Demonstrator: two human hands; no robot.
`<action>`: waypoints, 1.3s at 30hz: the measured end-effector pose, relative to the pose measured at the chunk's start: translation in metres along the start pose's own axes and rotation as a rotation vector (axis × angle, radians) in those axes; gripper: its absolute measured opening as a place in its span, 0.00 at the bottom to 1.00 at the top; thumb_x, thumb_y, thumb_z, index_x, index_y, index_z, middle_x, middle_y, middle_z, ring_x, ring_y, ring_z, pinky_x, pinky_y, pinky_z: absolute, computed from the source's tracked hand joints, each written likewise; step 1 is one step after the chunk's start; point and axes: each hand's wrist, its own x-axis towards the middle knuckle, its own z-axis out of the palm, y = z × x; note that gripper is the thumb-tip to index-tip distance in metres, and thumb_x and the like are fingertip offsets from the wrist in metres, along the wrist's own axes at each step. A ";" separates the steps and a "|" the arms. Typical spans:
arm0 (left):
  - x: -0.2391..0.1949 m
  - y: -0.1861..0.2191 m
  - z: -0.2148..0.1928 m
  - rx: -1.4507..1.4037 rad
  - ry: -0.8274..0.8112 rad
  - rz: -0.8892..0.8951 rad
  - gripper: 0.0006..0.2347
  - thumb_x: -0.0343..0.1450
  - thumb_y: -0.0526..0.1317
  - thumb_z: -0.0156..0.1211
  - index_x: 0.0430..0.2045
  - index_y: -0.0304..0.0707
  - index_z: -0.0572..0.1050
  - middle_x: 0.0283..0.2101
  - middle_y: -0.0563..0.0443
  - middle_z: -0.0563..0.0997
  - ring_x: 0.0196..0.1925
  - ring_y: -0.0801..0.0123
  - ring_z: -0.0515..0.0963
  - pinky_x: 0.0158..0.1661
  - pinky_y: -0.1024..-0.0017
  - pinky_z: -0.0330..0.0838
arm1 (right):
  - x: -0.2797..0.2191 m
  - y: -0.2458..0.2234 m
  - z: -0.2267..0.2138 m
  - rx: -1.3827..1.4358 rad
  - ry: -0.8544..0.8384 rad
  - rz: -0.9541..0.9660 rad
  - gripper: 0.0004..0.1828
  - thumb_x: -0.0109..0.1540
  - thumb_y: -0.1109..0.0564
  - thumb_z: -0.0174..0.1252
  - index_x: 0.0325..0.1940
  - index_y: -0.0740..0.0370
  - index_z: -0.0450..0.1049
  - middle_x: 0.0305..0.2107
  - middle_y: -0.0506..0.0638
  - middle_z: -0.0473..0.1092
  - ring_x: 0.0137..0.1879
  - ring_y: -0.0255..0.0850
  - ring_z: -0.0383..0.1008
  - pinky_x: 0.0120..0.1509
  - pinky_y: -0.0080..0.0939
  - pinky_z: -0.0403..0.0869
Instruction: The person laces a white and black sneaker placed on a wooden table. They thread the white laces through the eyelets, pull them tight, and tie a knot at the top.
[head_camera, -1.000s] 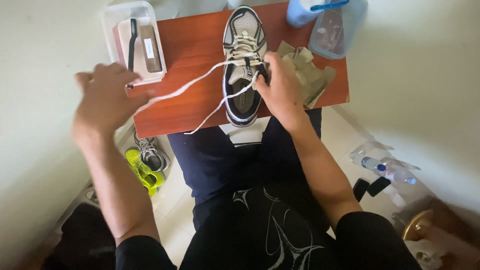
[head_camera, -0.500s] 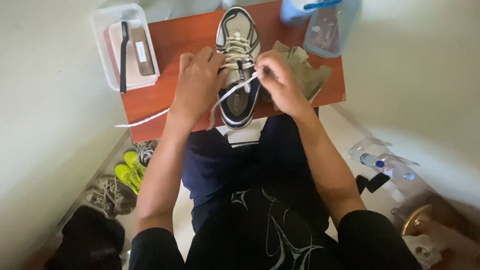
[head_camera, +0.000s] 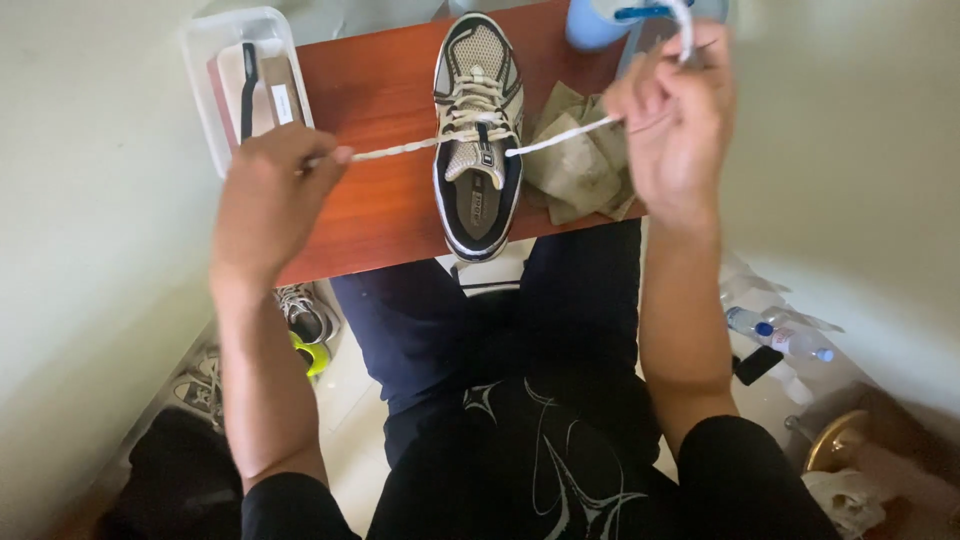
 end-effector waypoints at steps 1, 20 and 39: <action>-0.005 -0.002 -0.007 -0.001 0.000 -0.002 0.04 0.74 0.27 0.66 0.37 0.21 0.81 0.32 0.42 0.81 0.26 0.61 0.72 0.30 0.66 0.65 | -0.001 -0.006 -0.001 0.000 -0.001 0.002 0.09 0.69 0.66 0.43 0.49 0.54 0.64 0.26 0.43 0.59 0.30 0.34 0.58 0.39 0.36 0.65; 0.015 0.072 -0.001 -0.250 0.044 0.178 0.07 0.69 0.25 0.72 0.37 0.25 0.80 0.40 0.45 0.84 0.33 0.67 0.74 0.33 0.73 0.67 | -0.010 -0.031 0.129 -0.947 -0.600 -0.042 0.29 0.67 0.63 0.60 0.70 0.70 0.58 0.59 0.61 0.67 0.61 0.51 0.71 0.66 0.48 0.70; 0.024 0.068 0.014 -0.234 0.005 0.095 0.07 0.72 0.35 0.69 0.25 0.30 0.84 0.17 0.53 0.77 0.14 0.72 0.66 0.20 0.72 0.57 | 0.005 -0.047 0.105 -1.145 -0.557 -0.224 0.28 0.57 0.78 0.58 0.62 0.74 0.63 0.65 0.62 0.59 0.72 0.57 0.60 0.77 0.55 0.64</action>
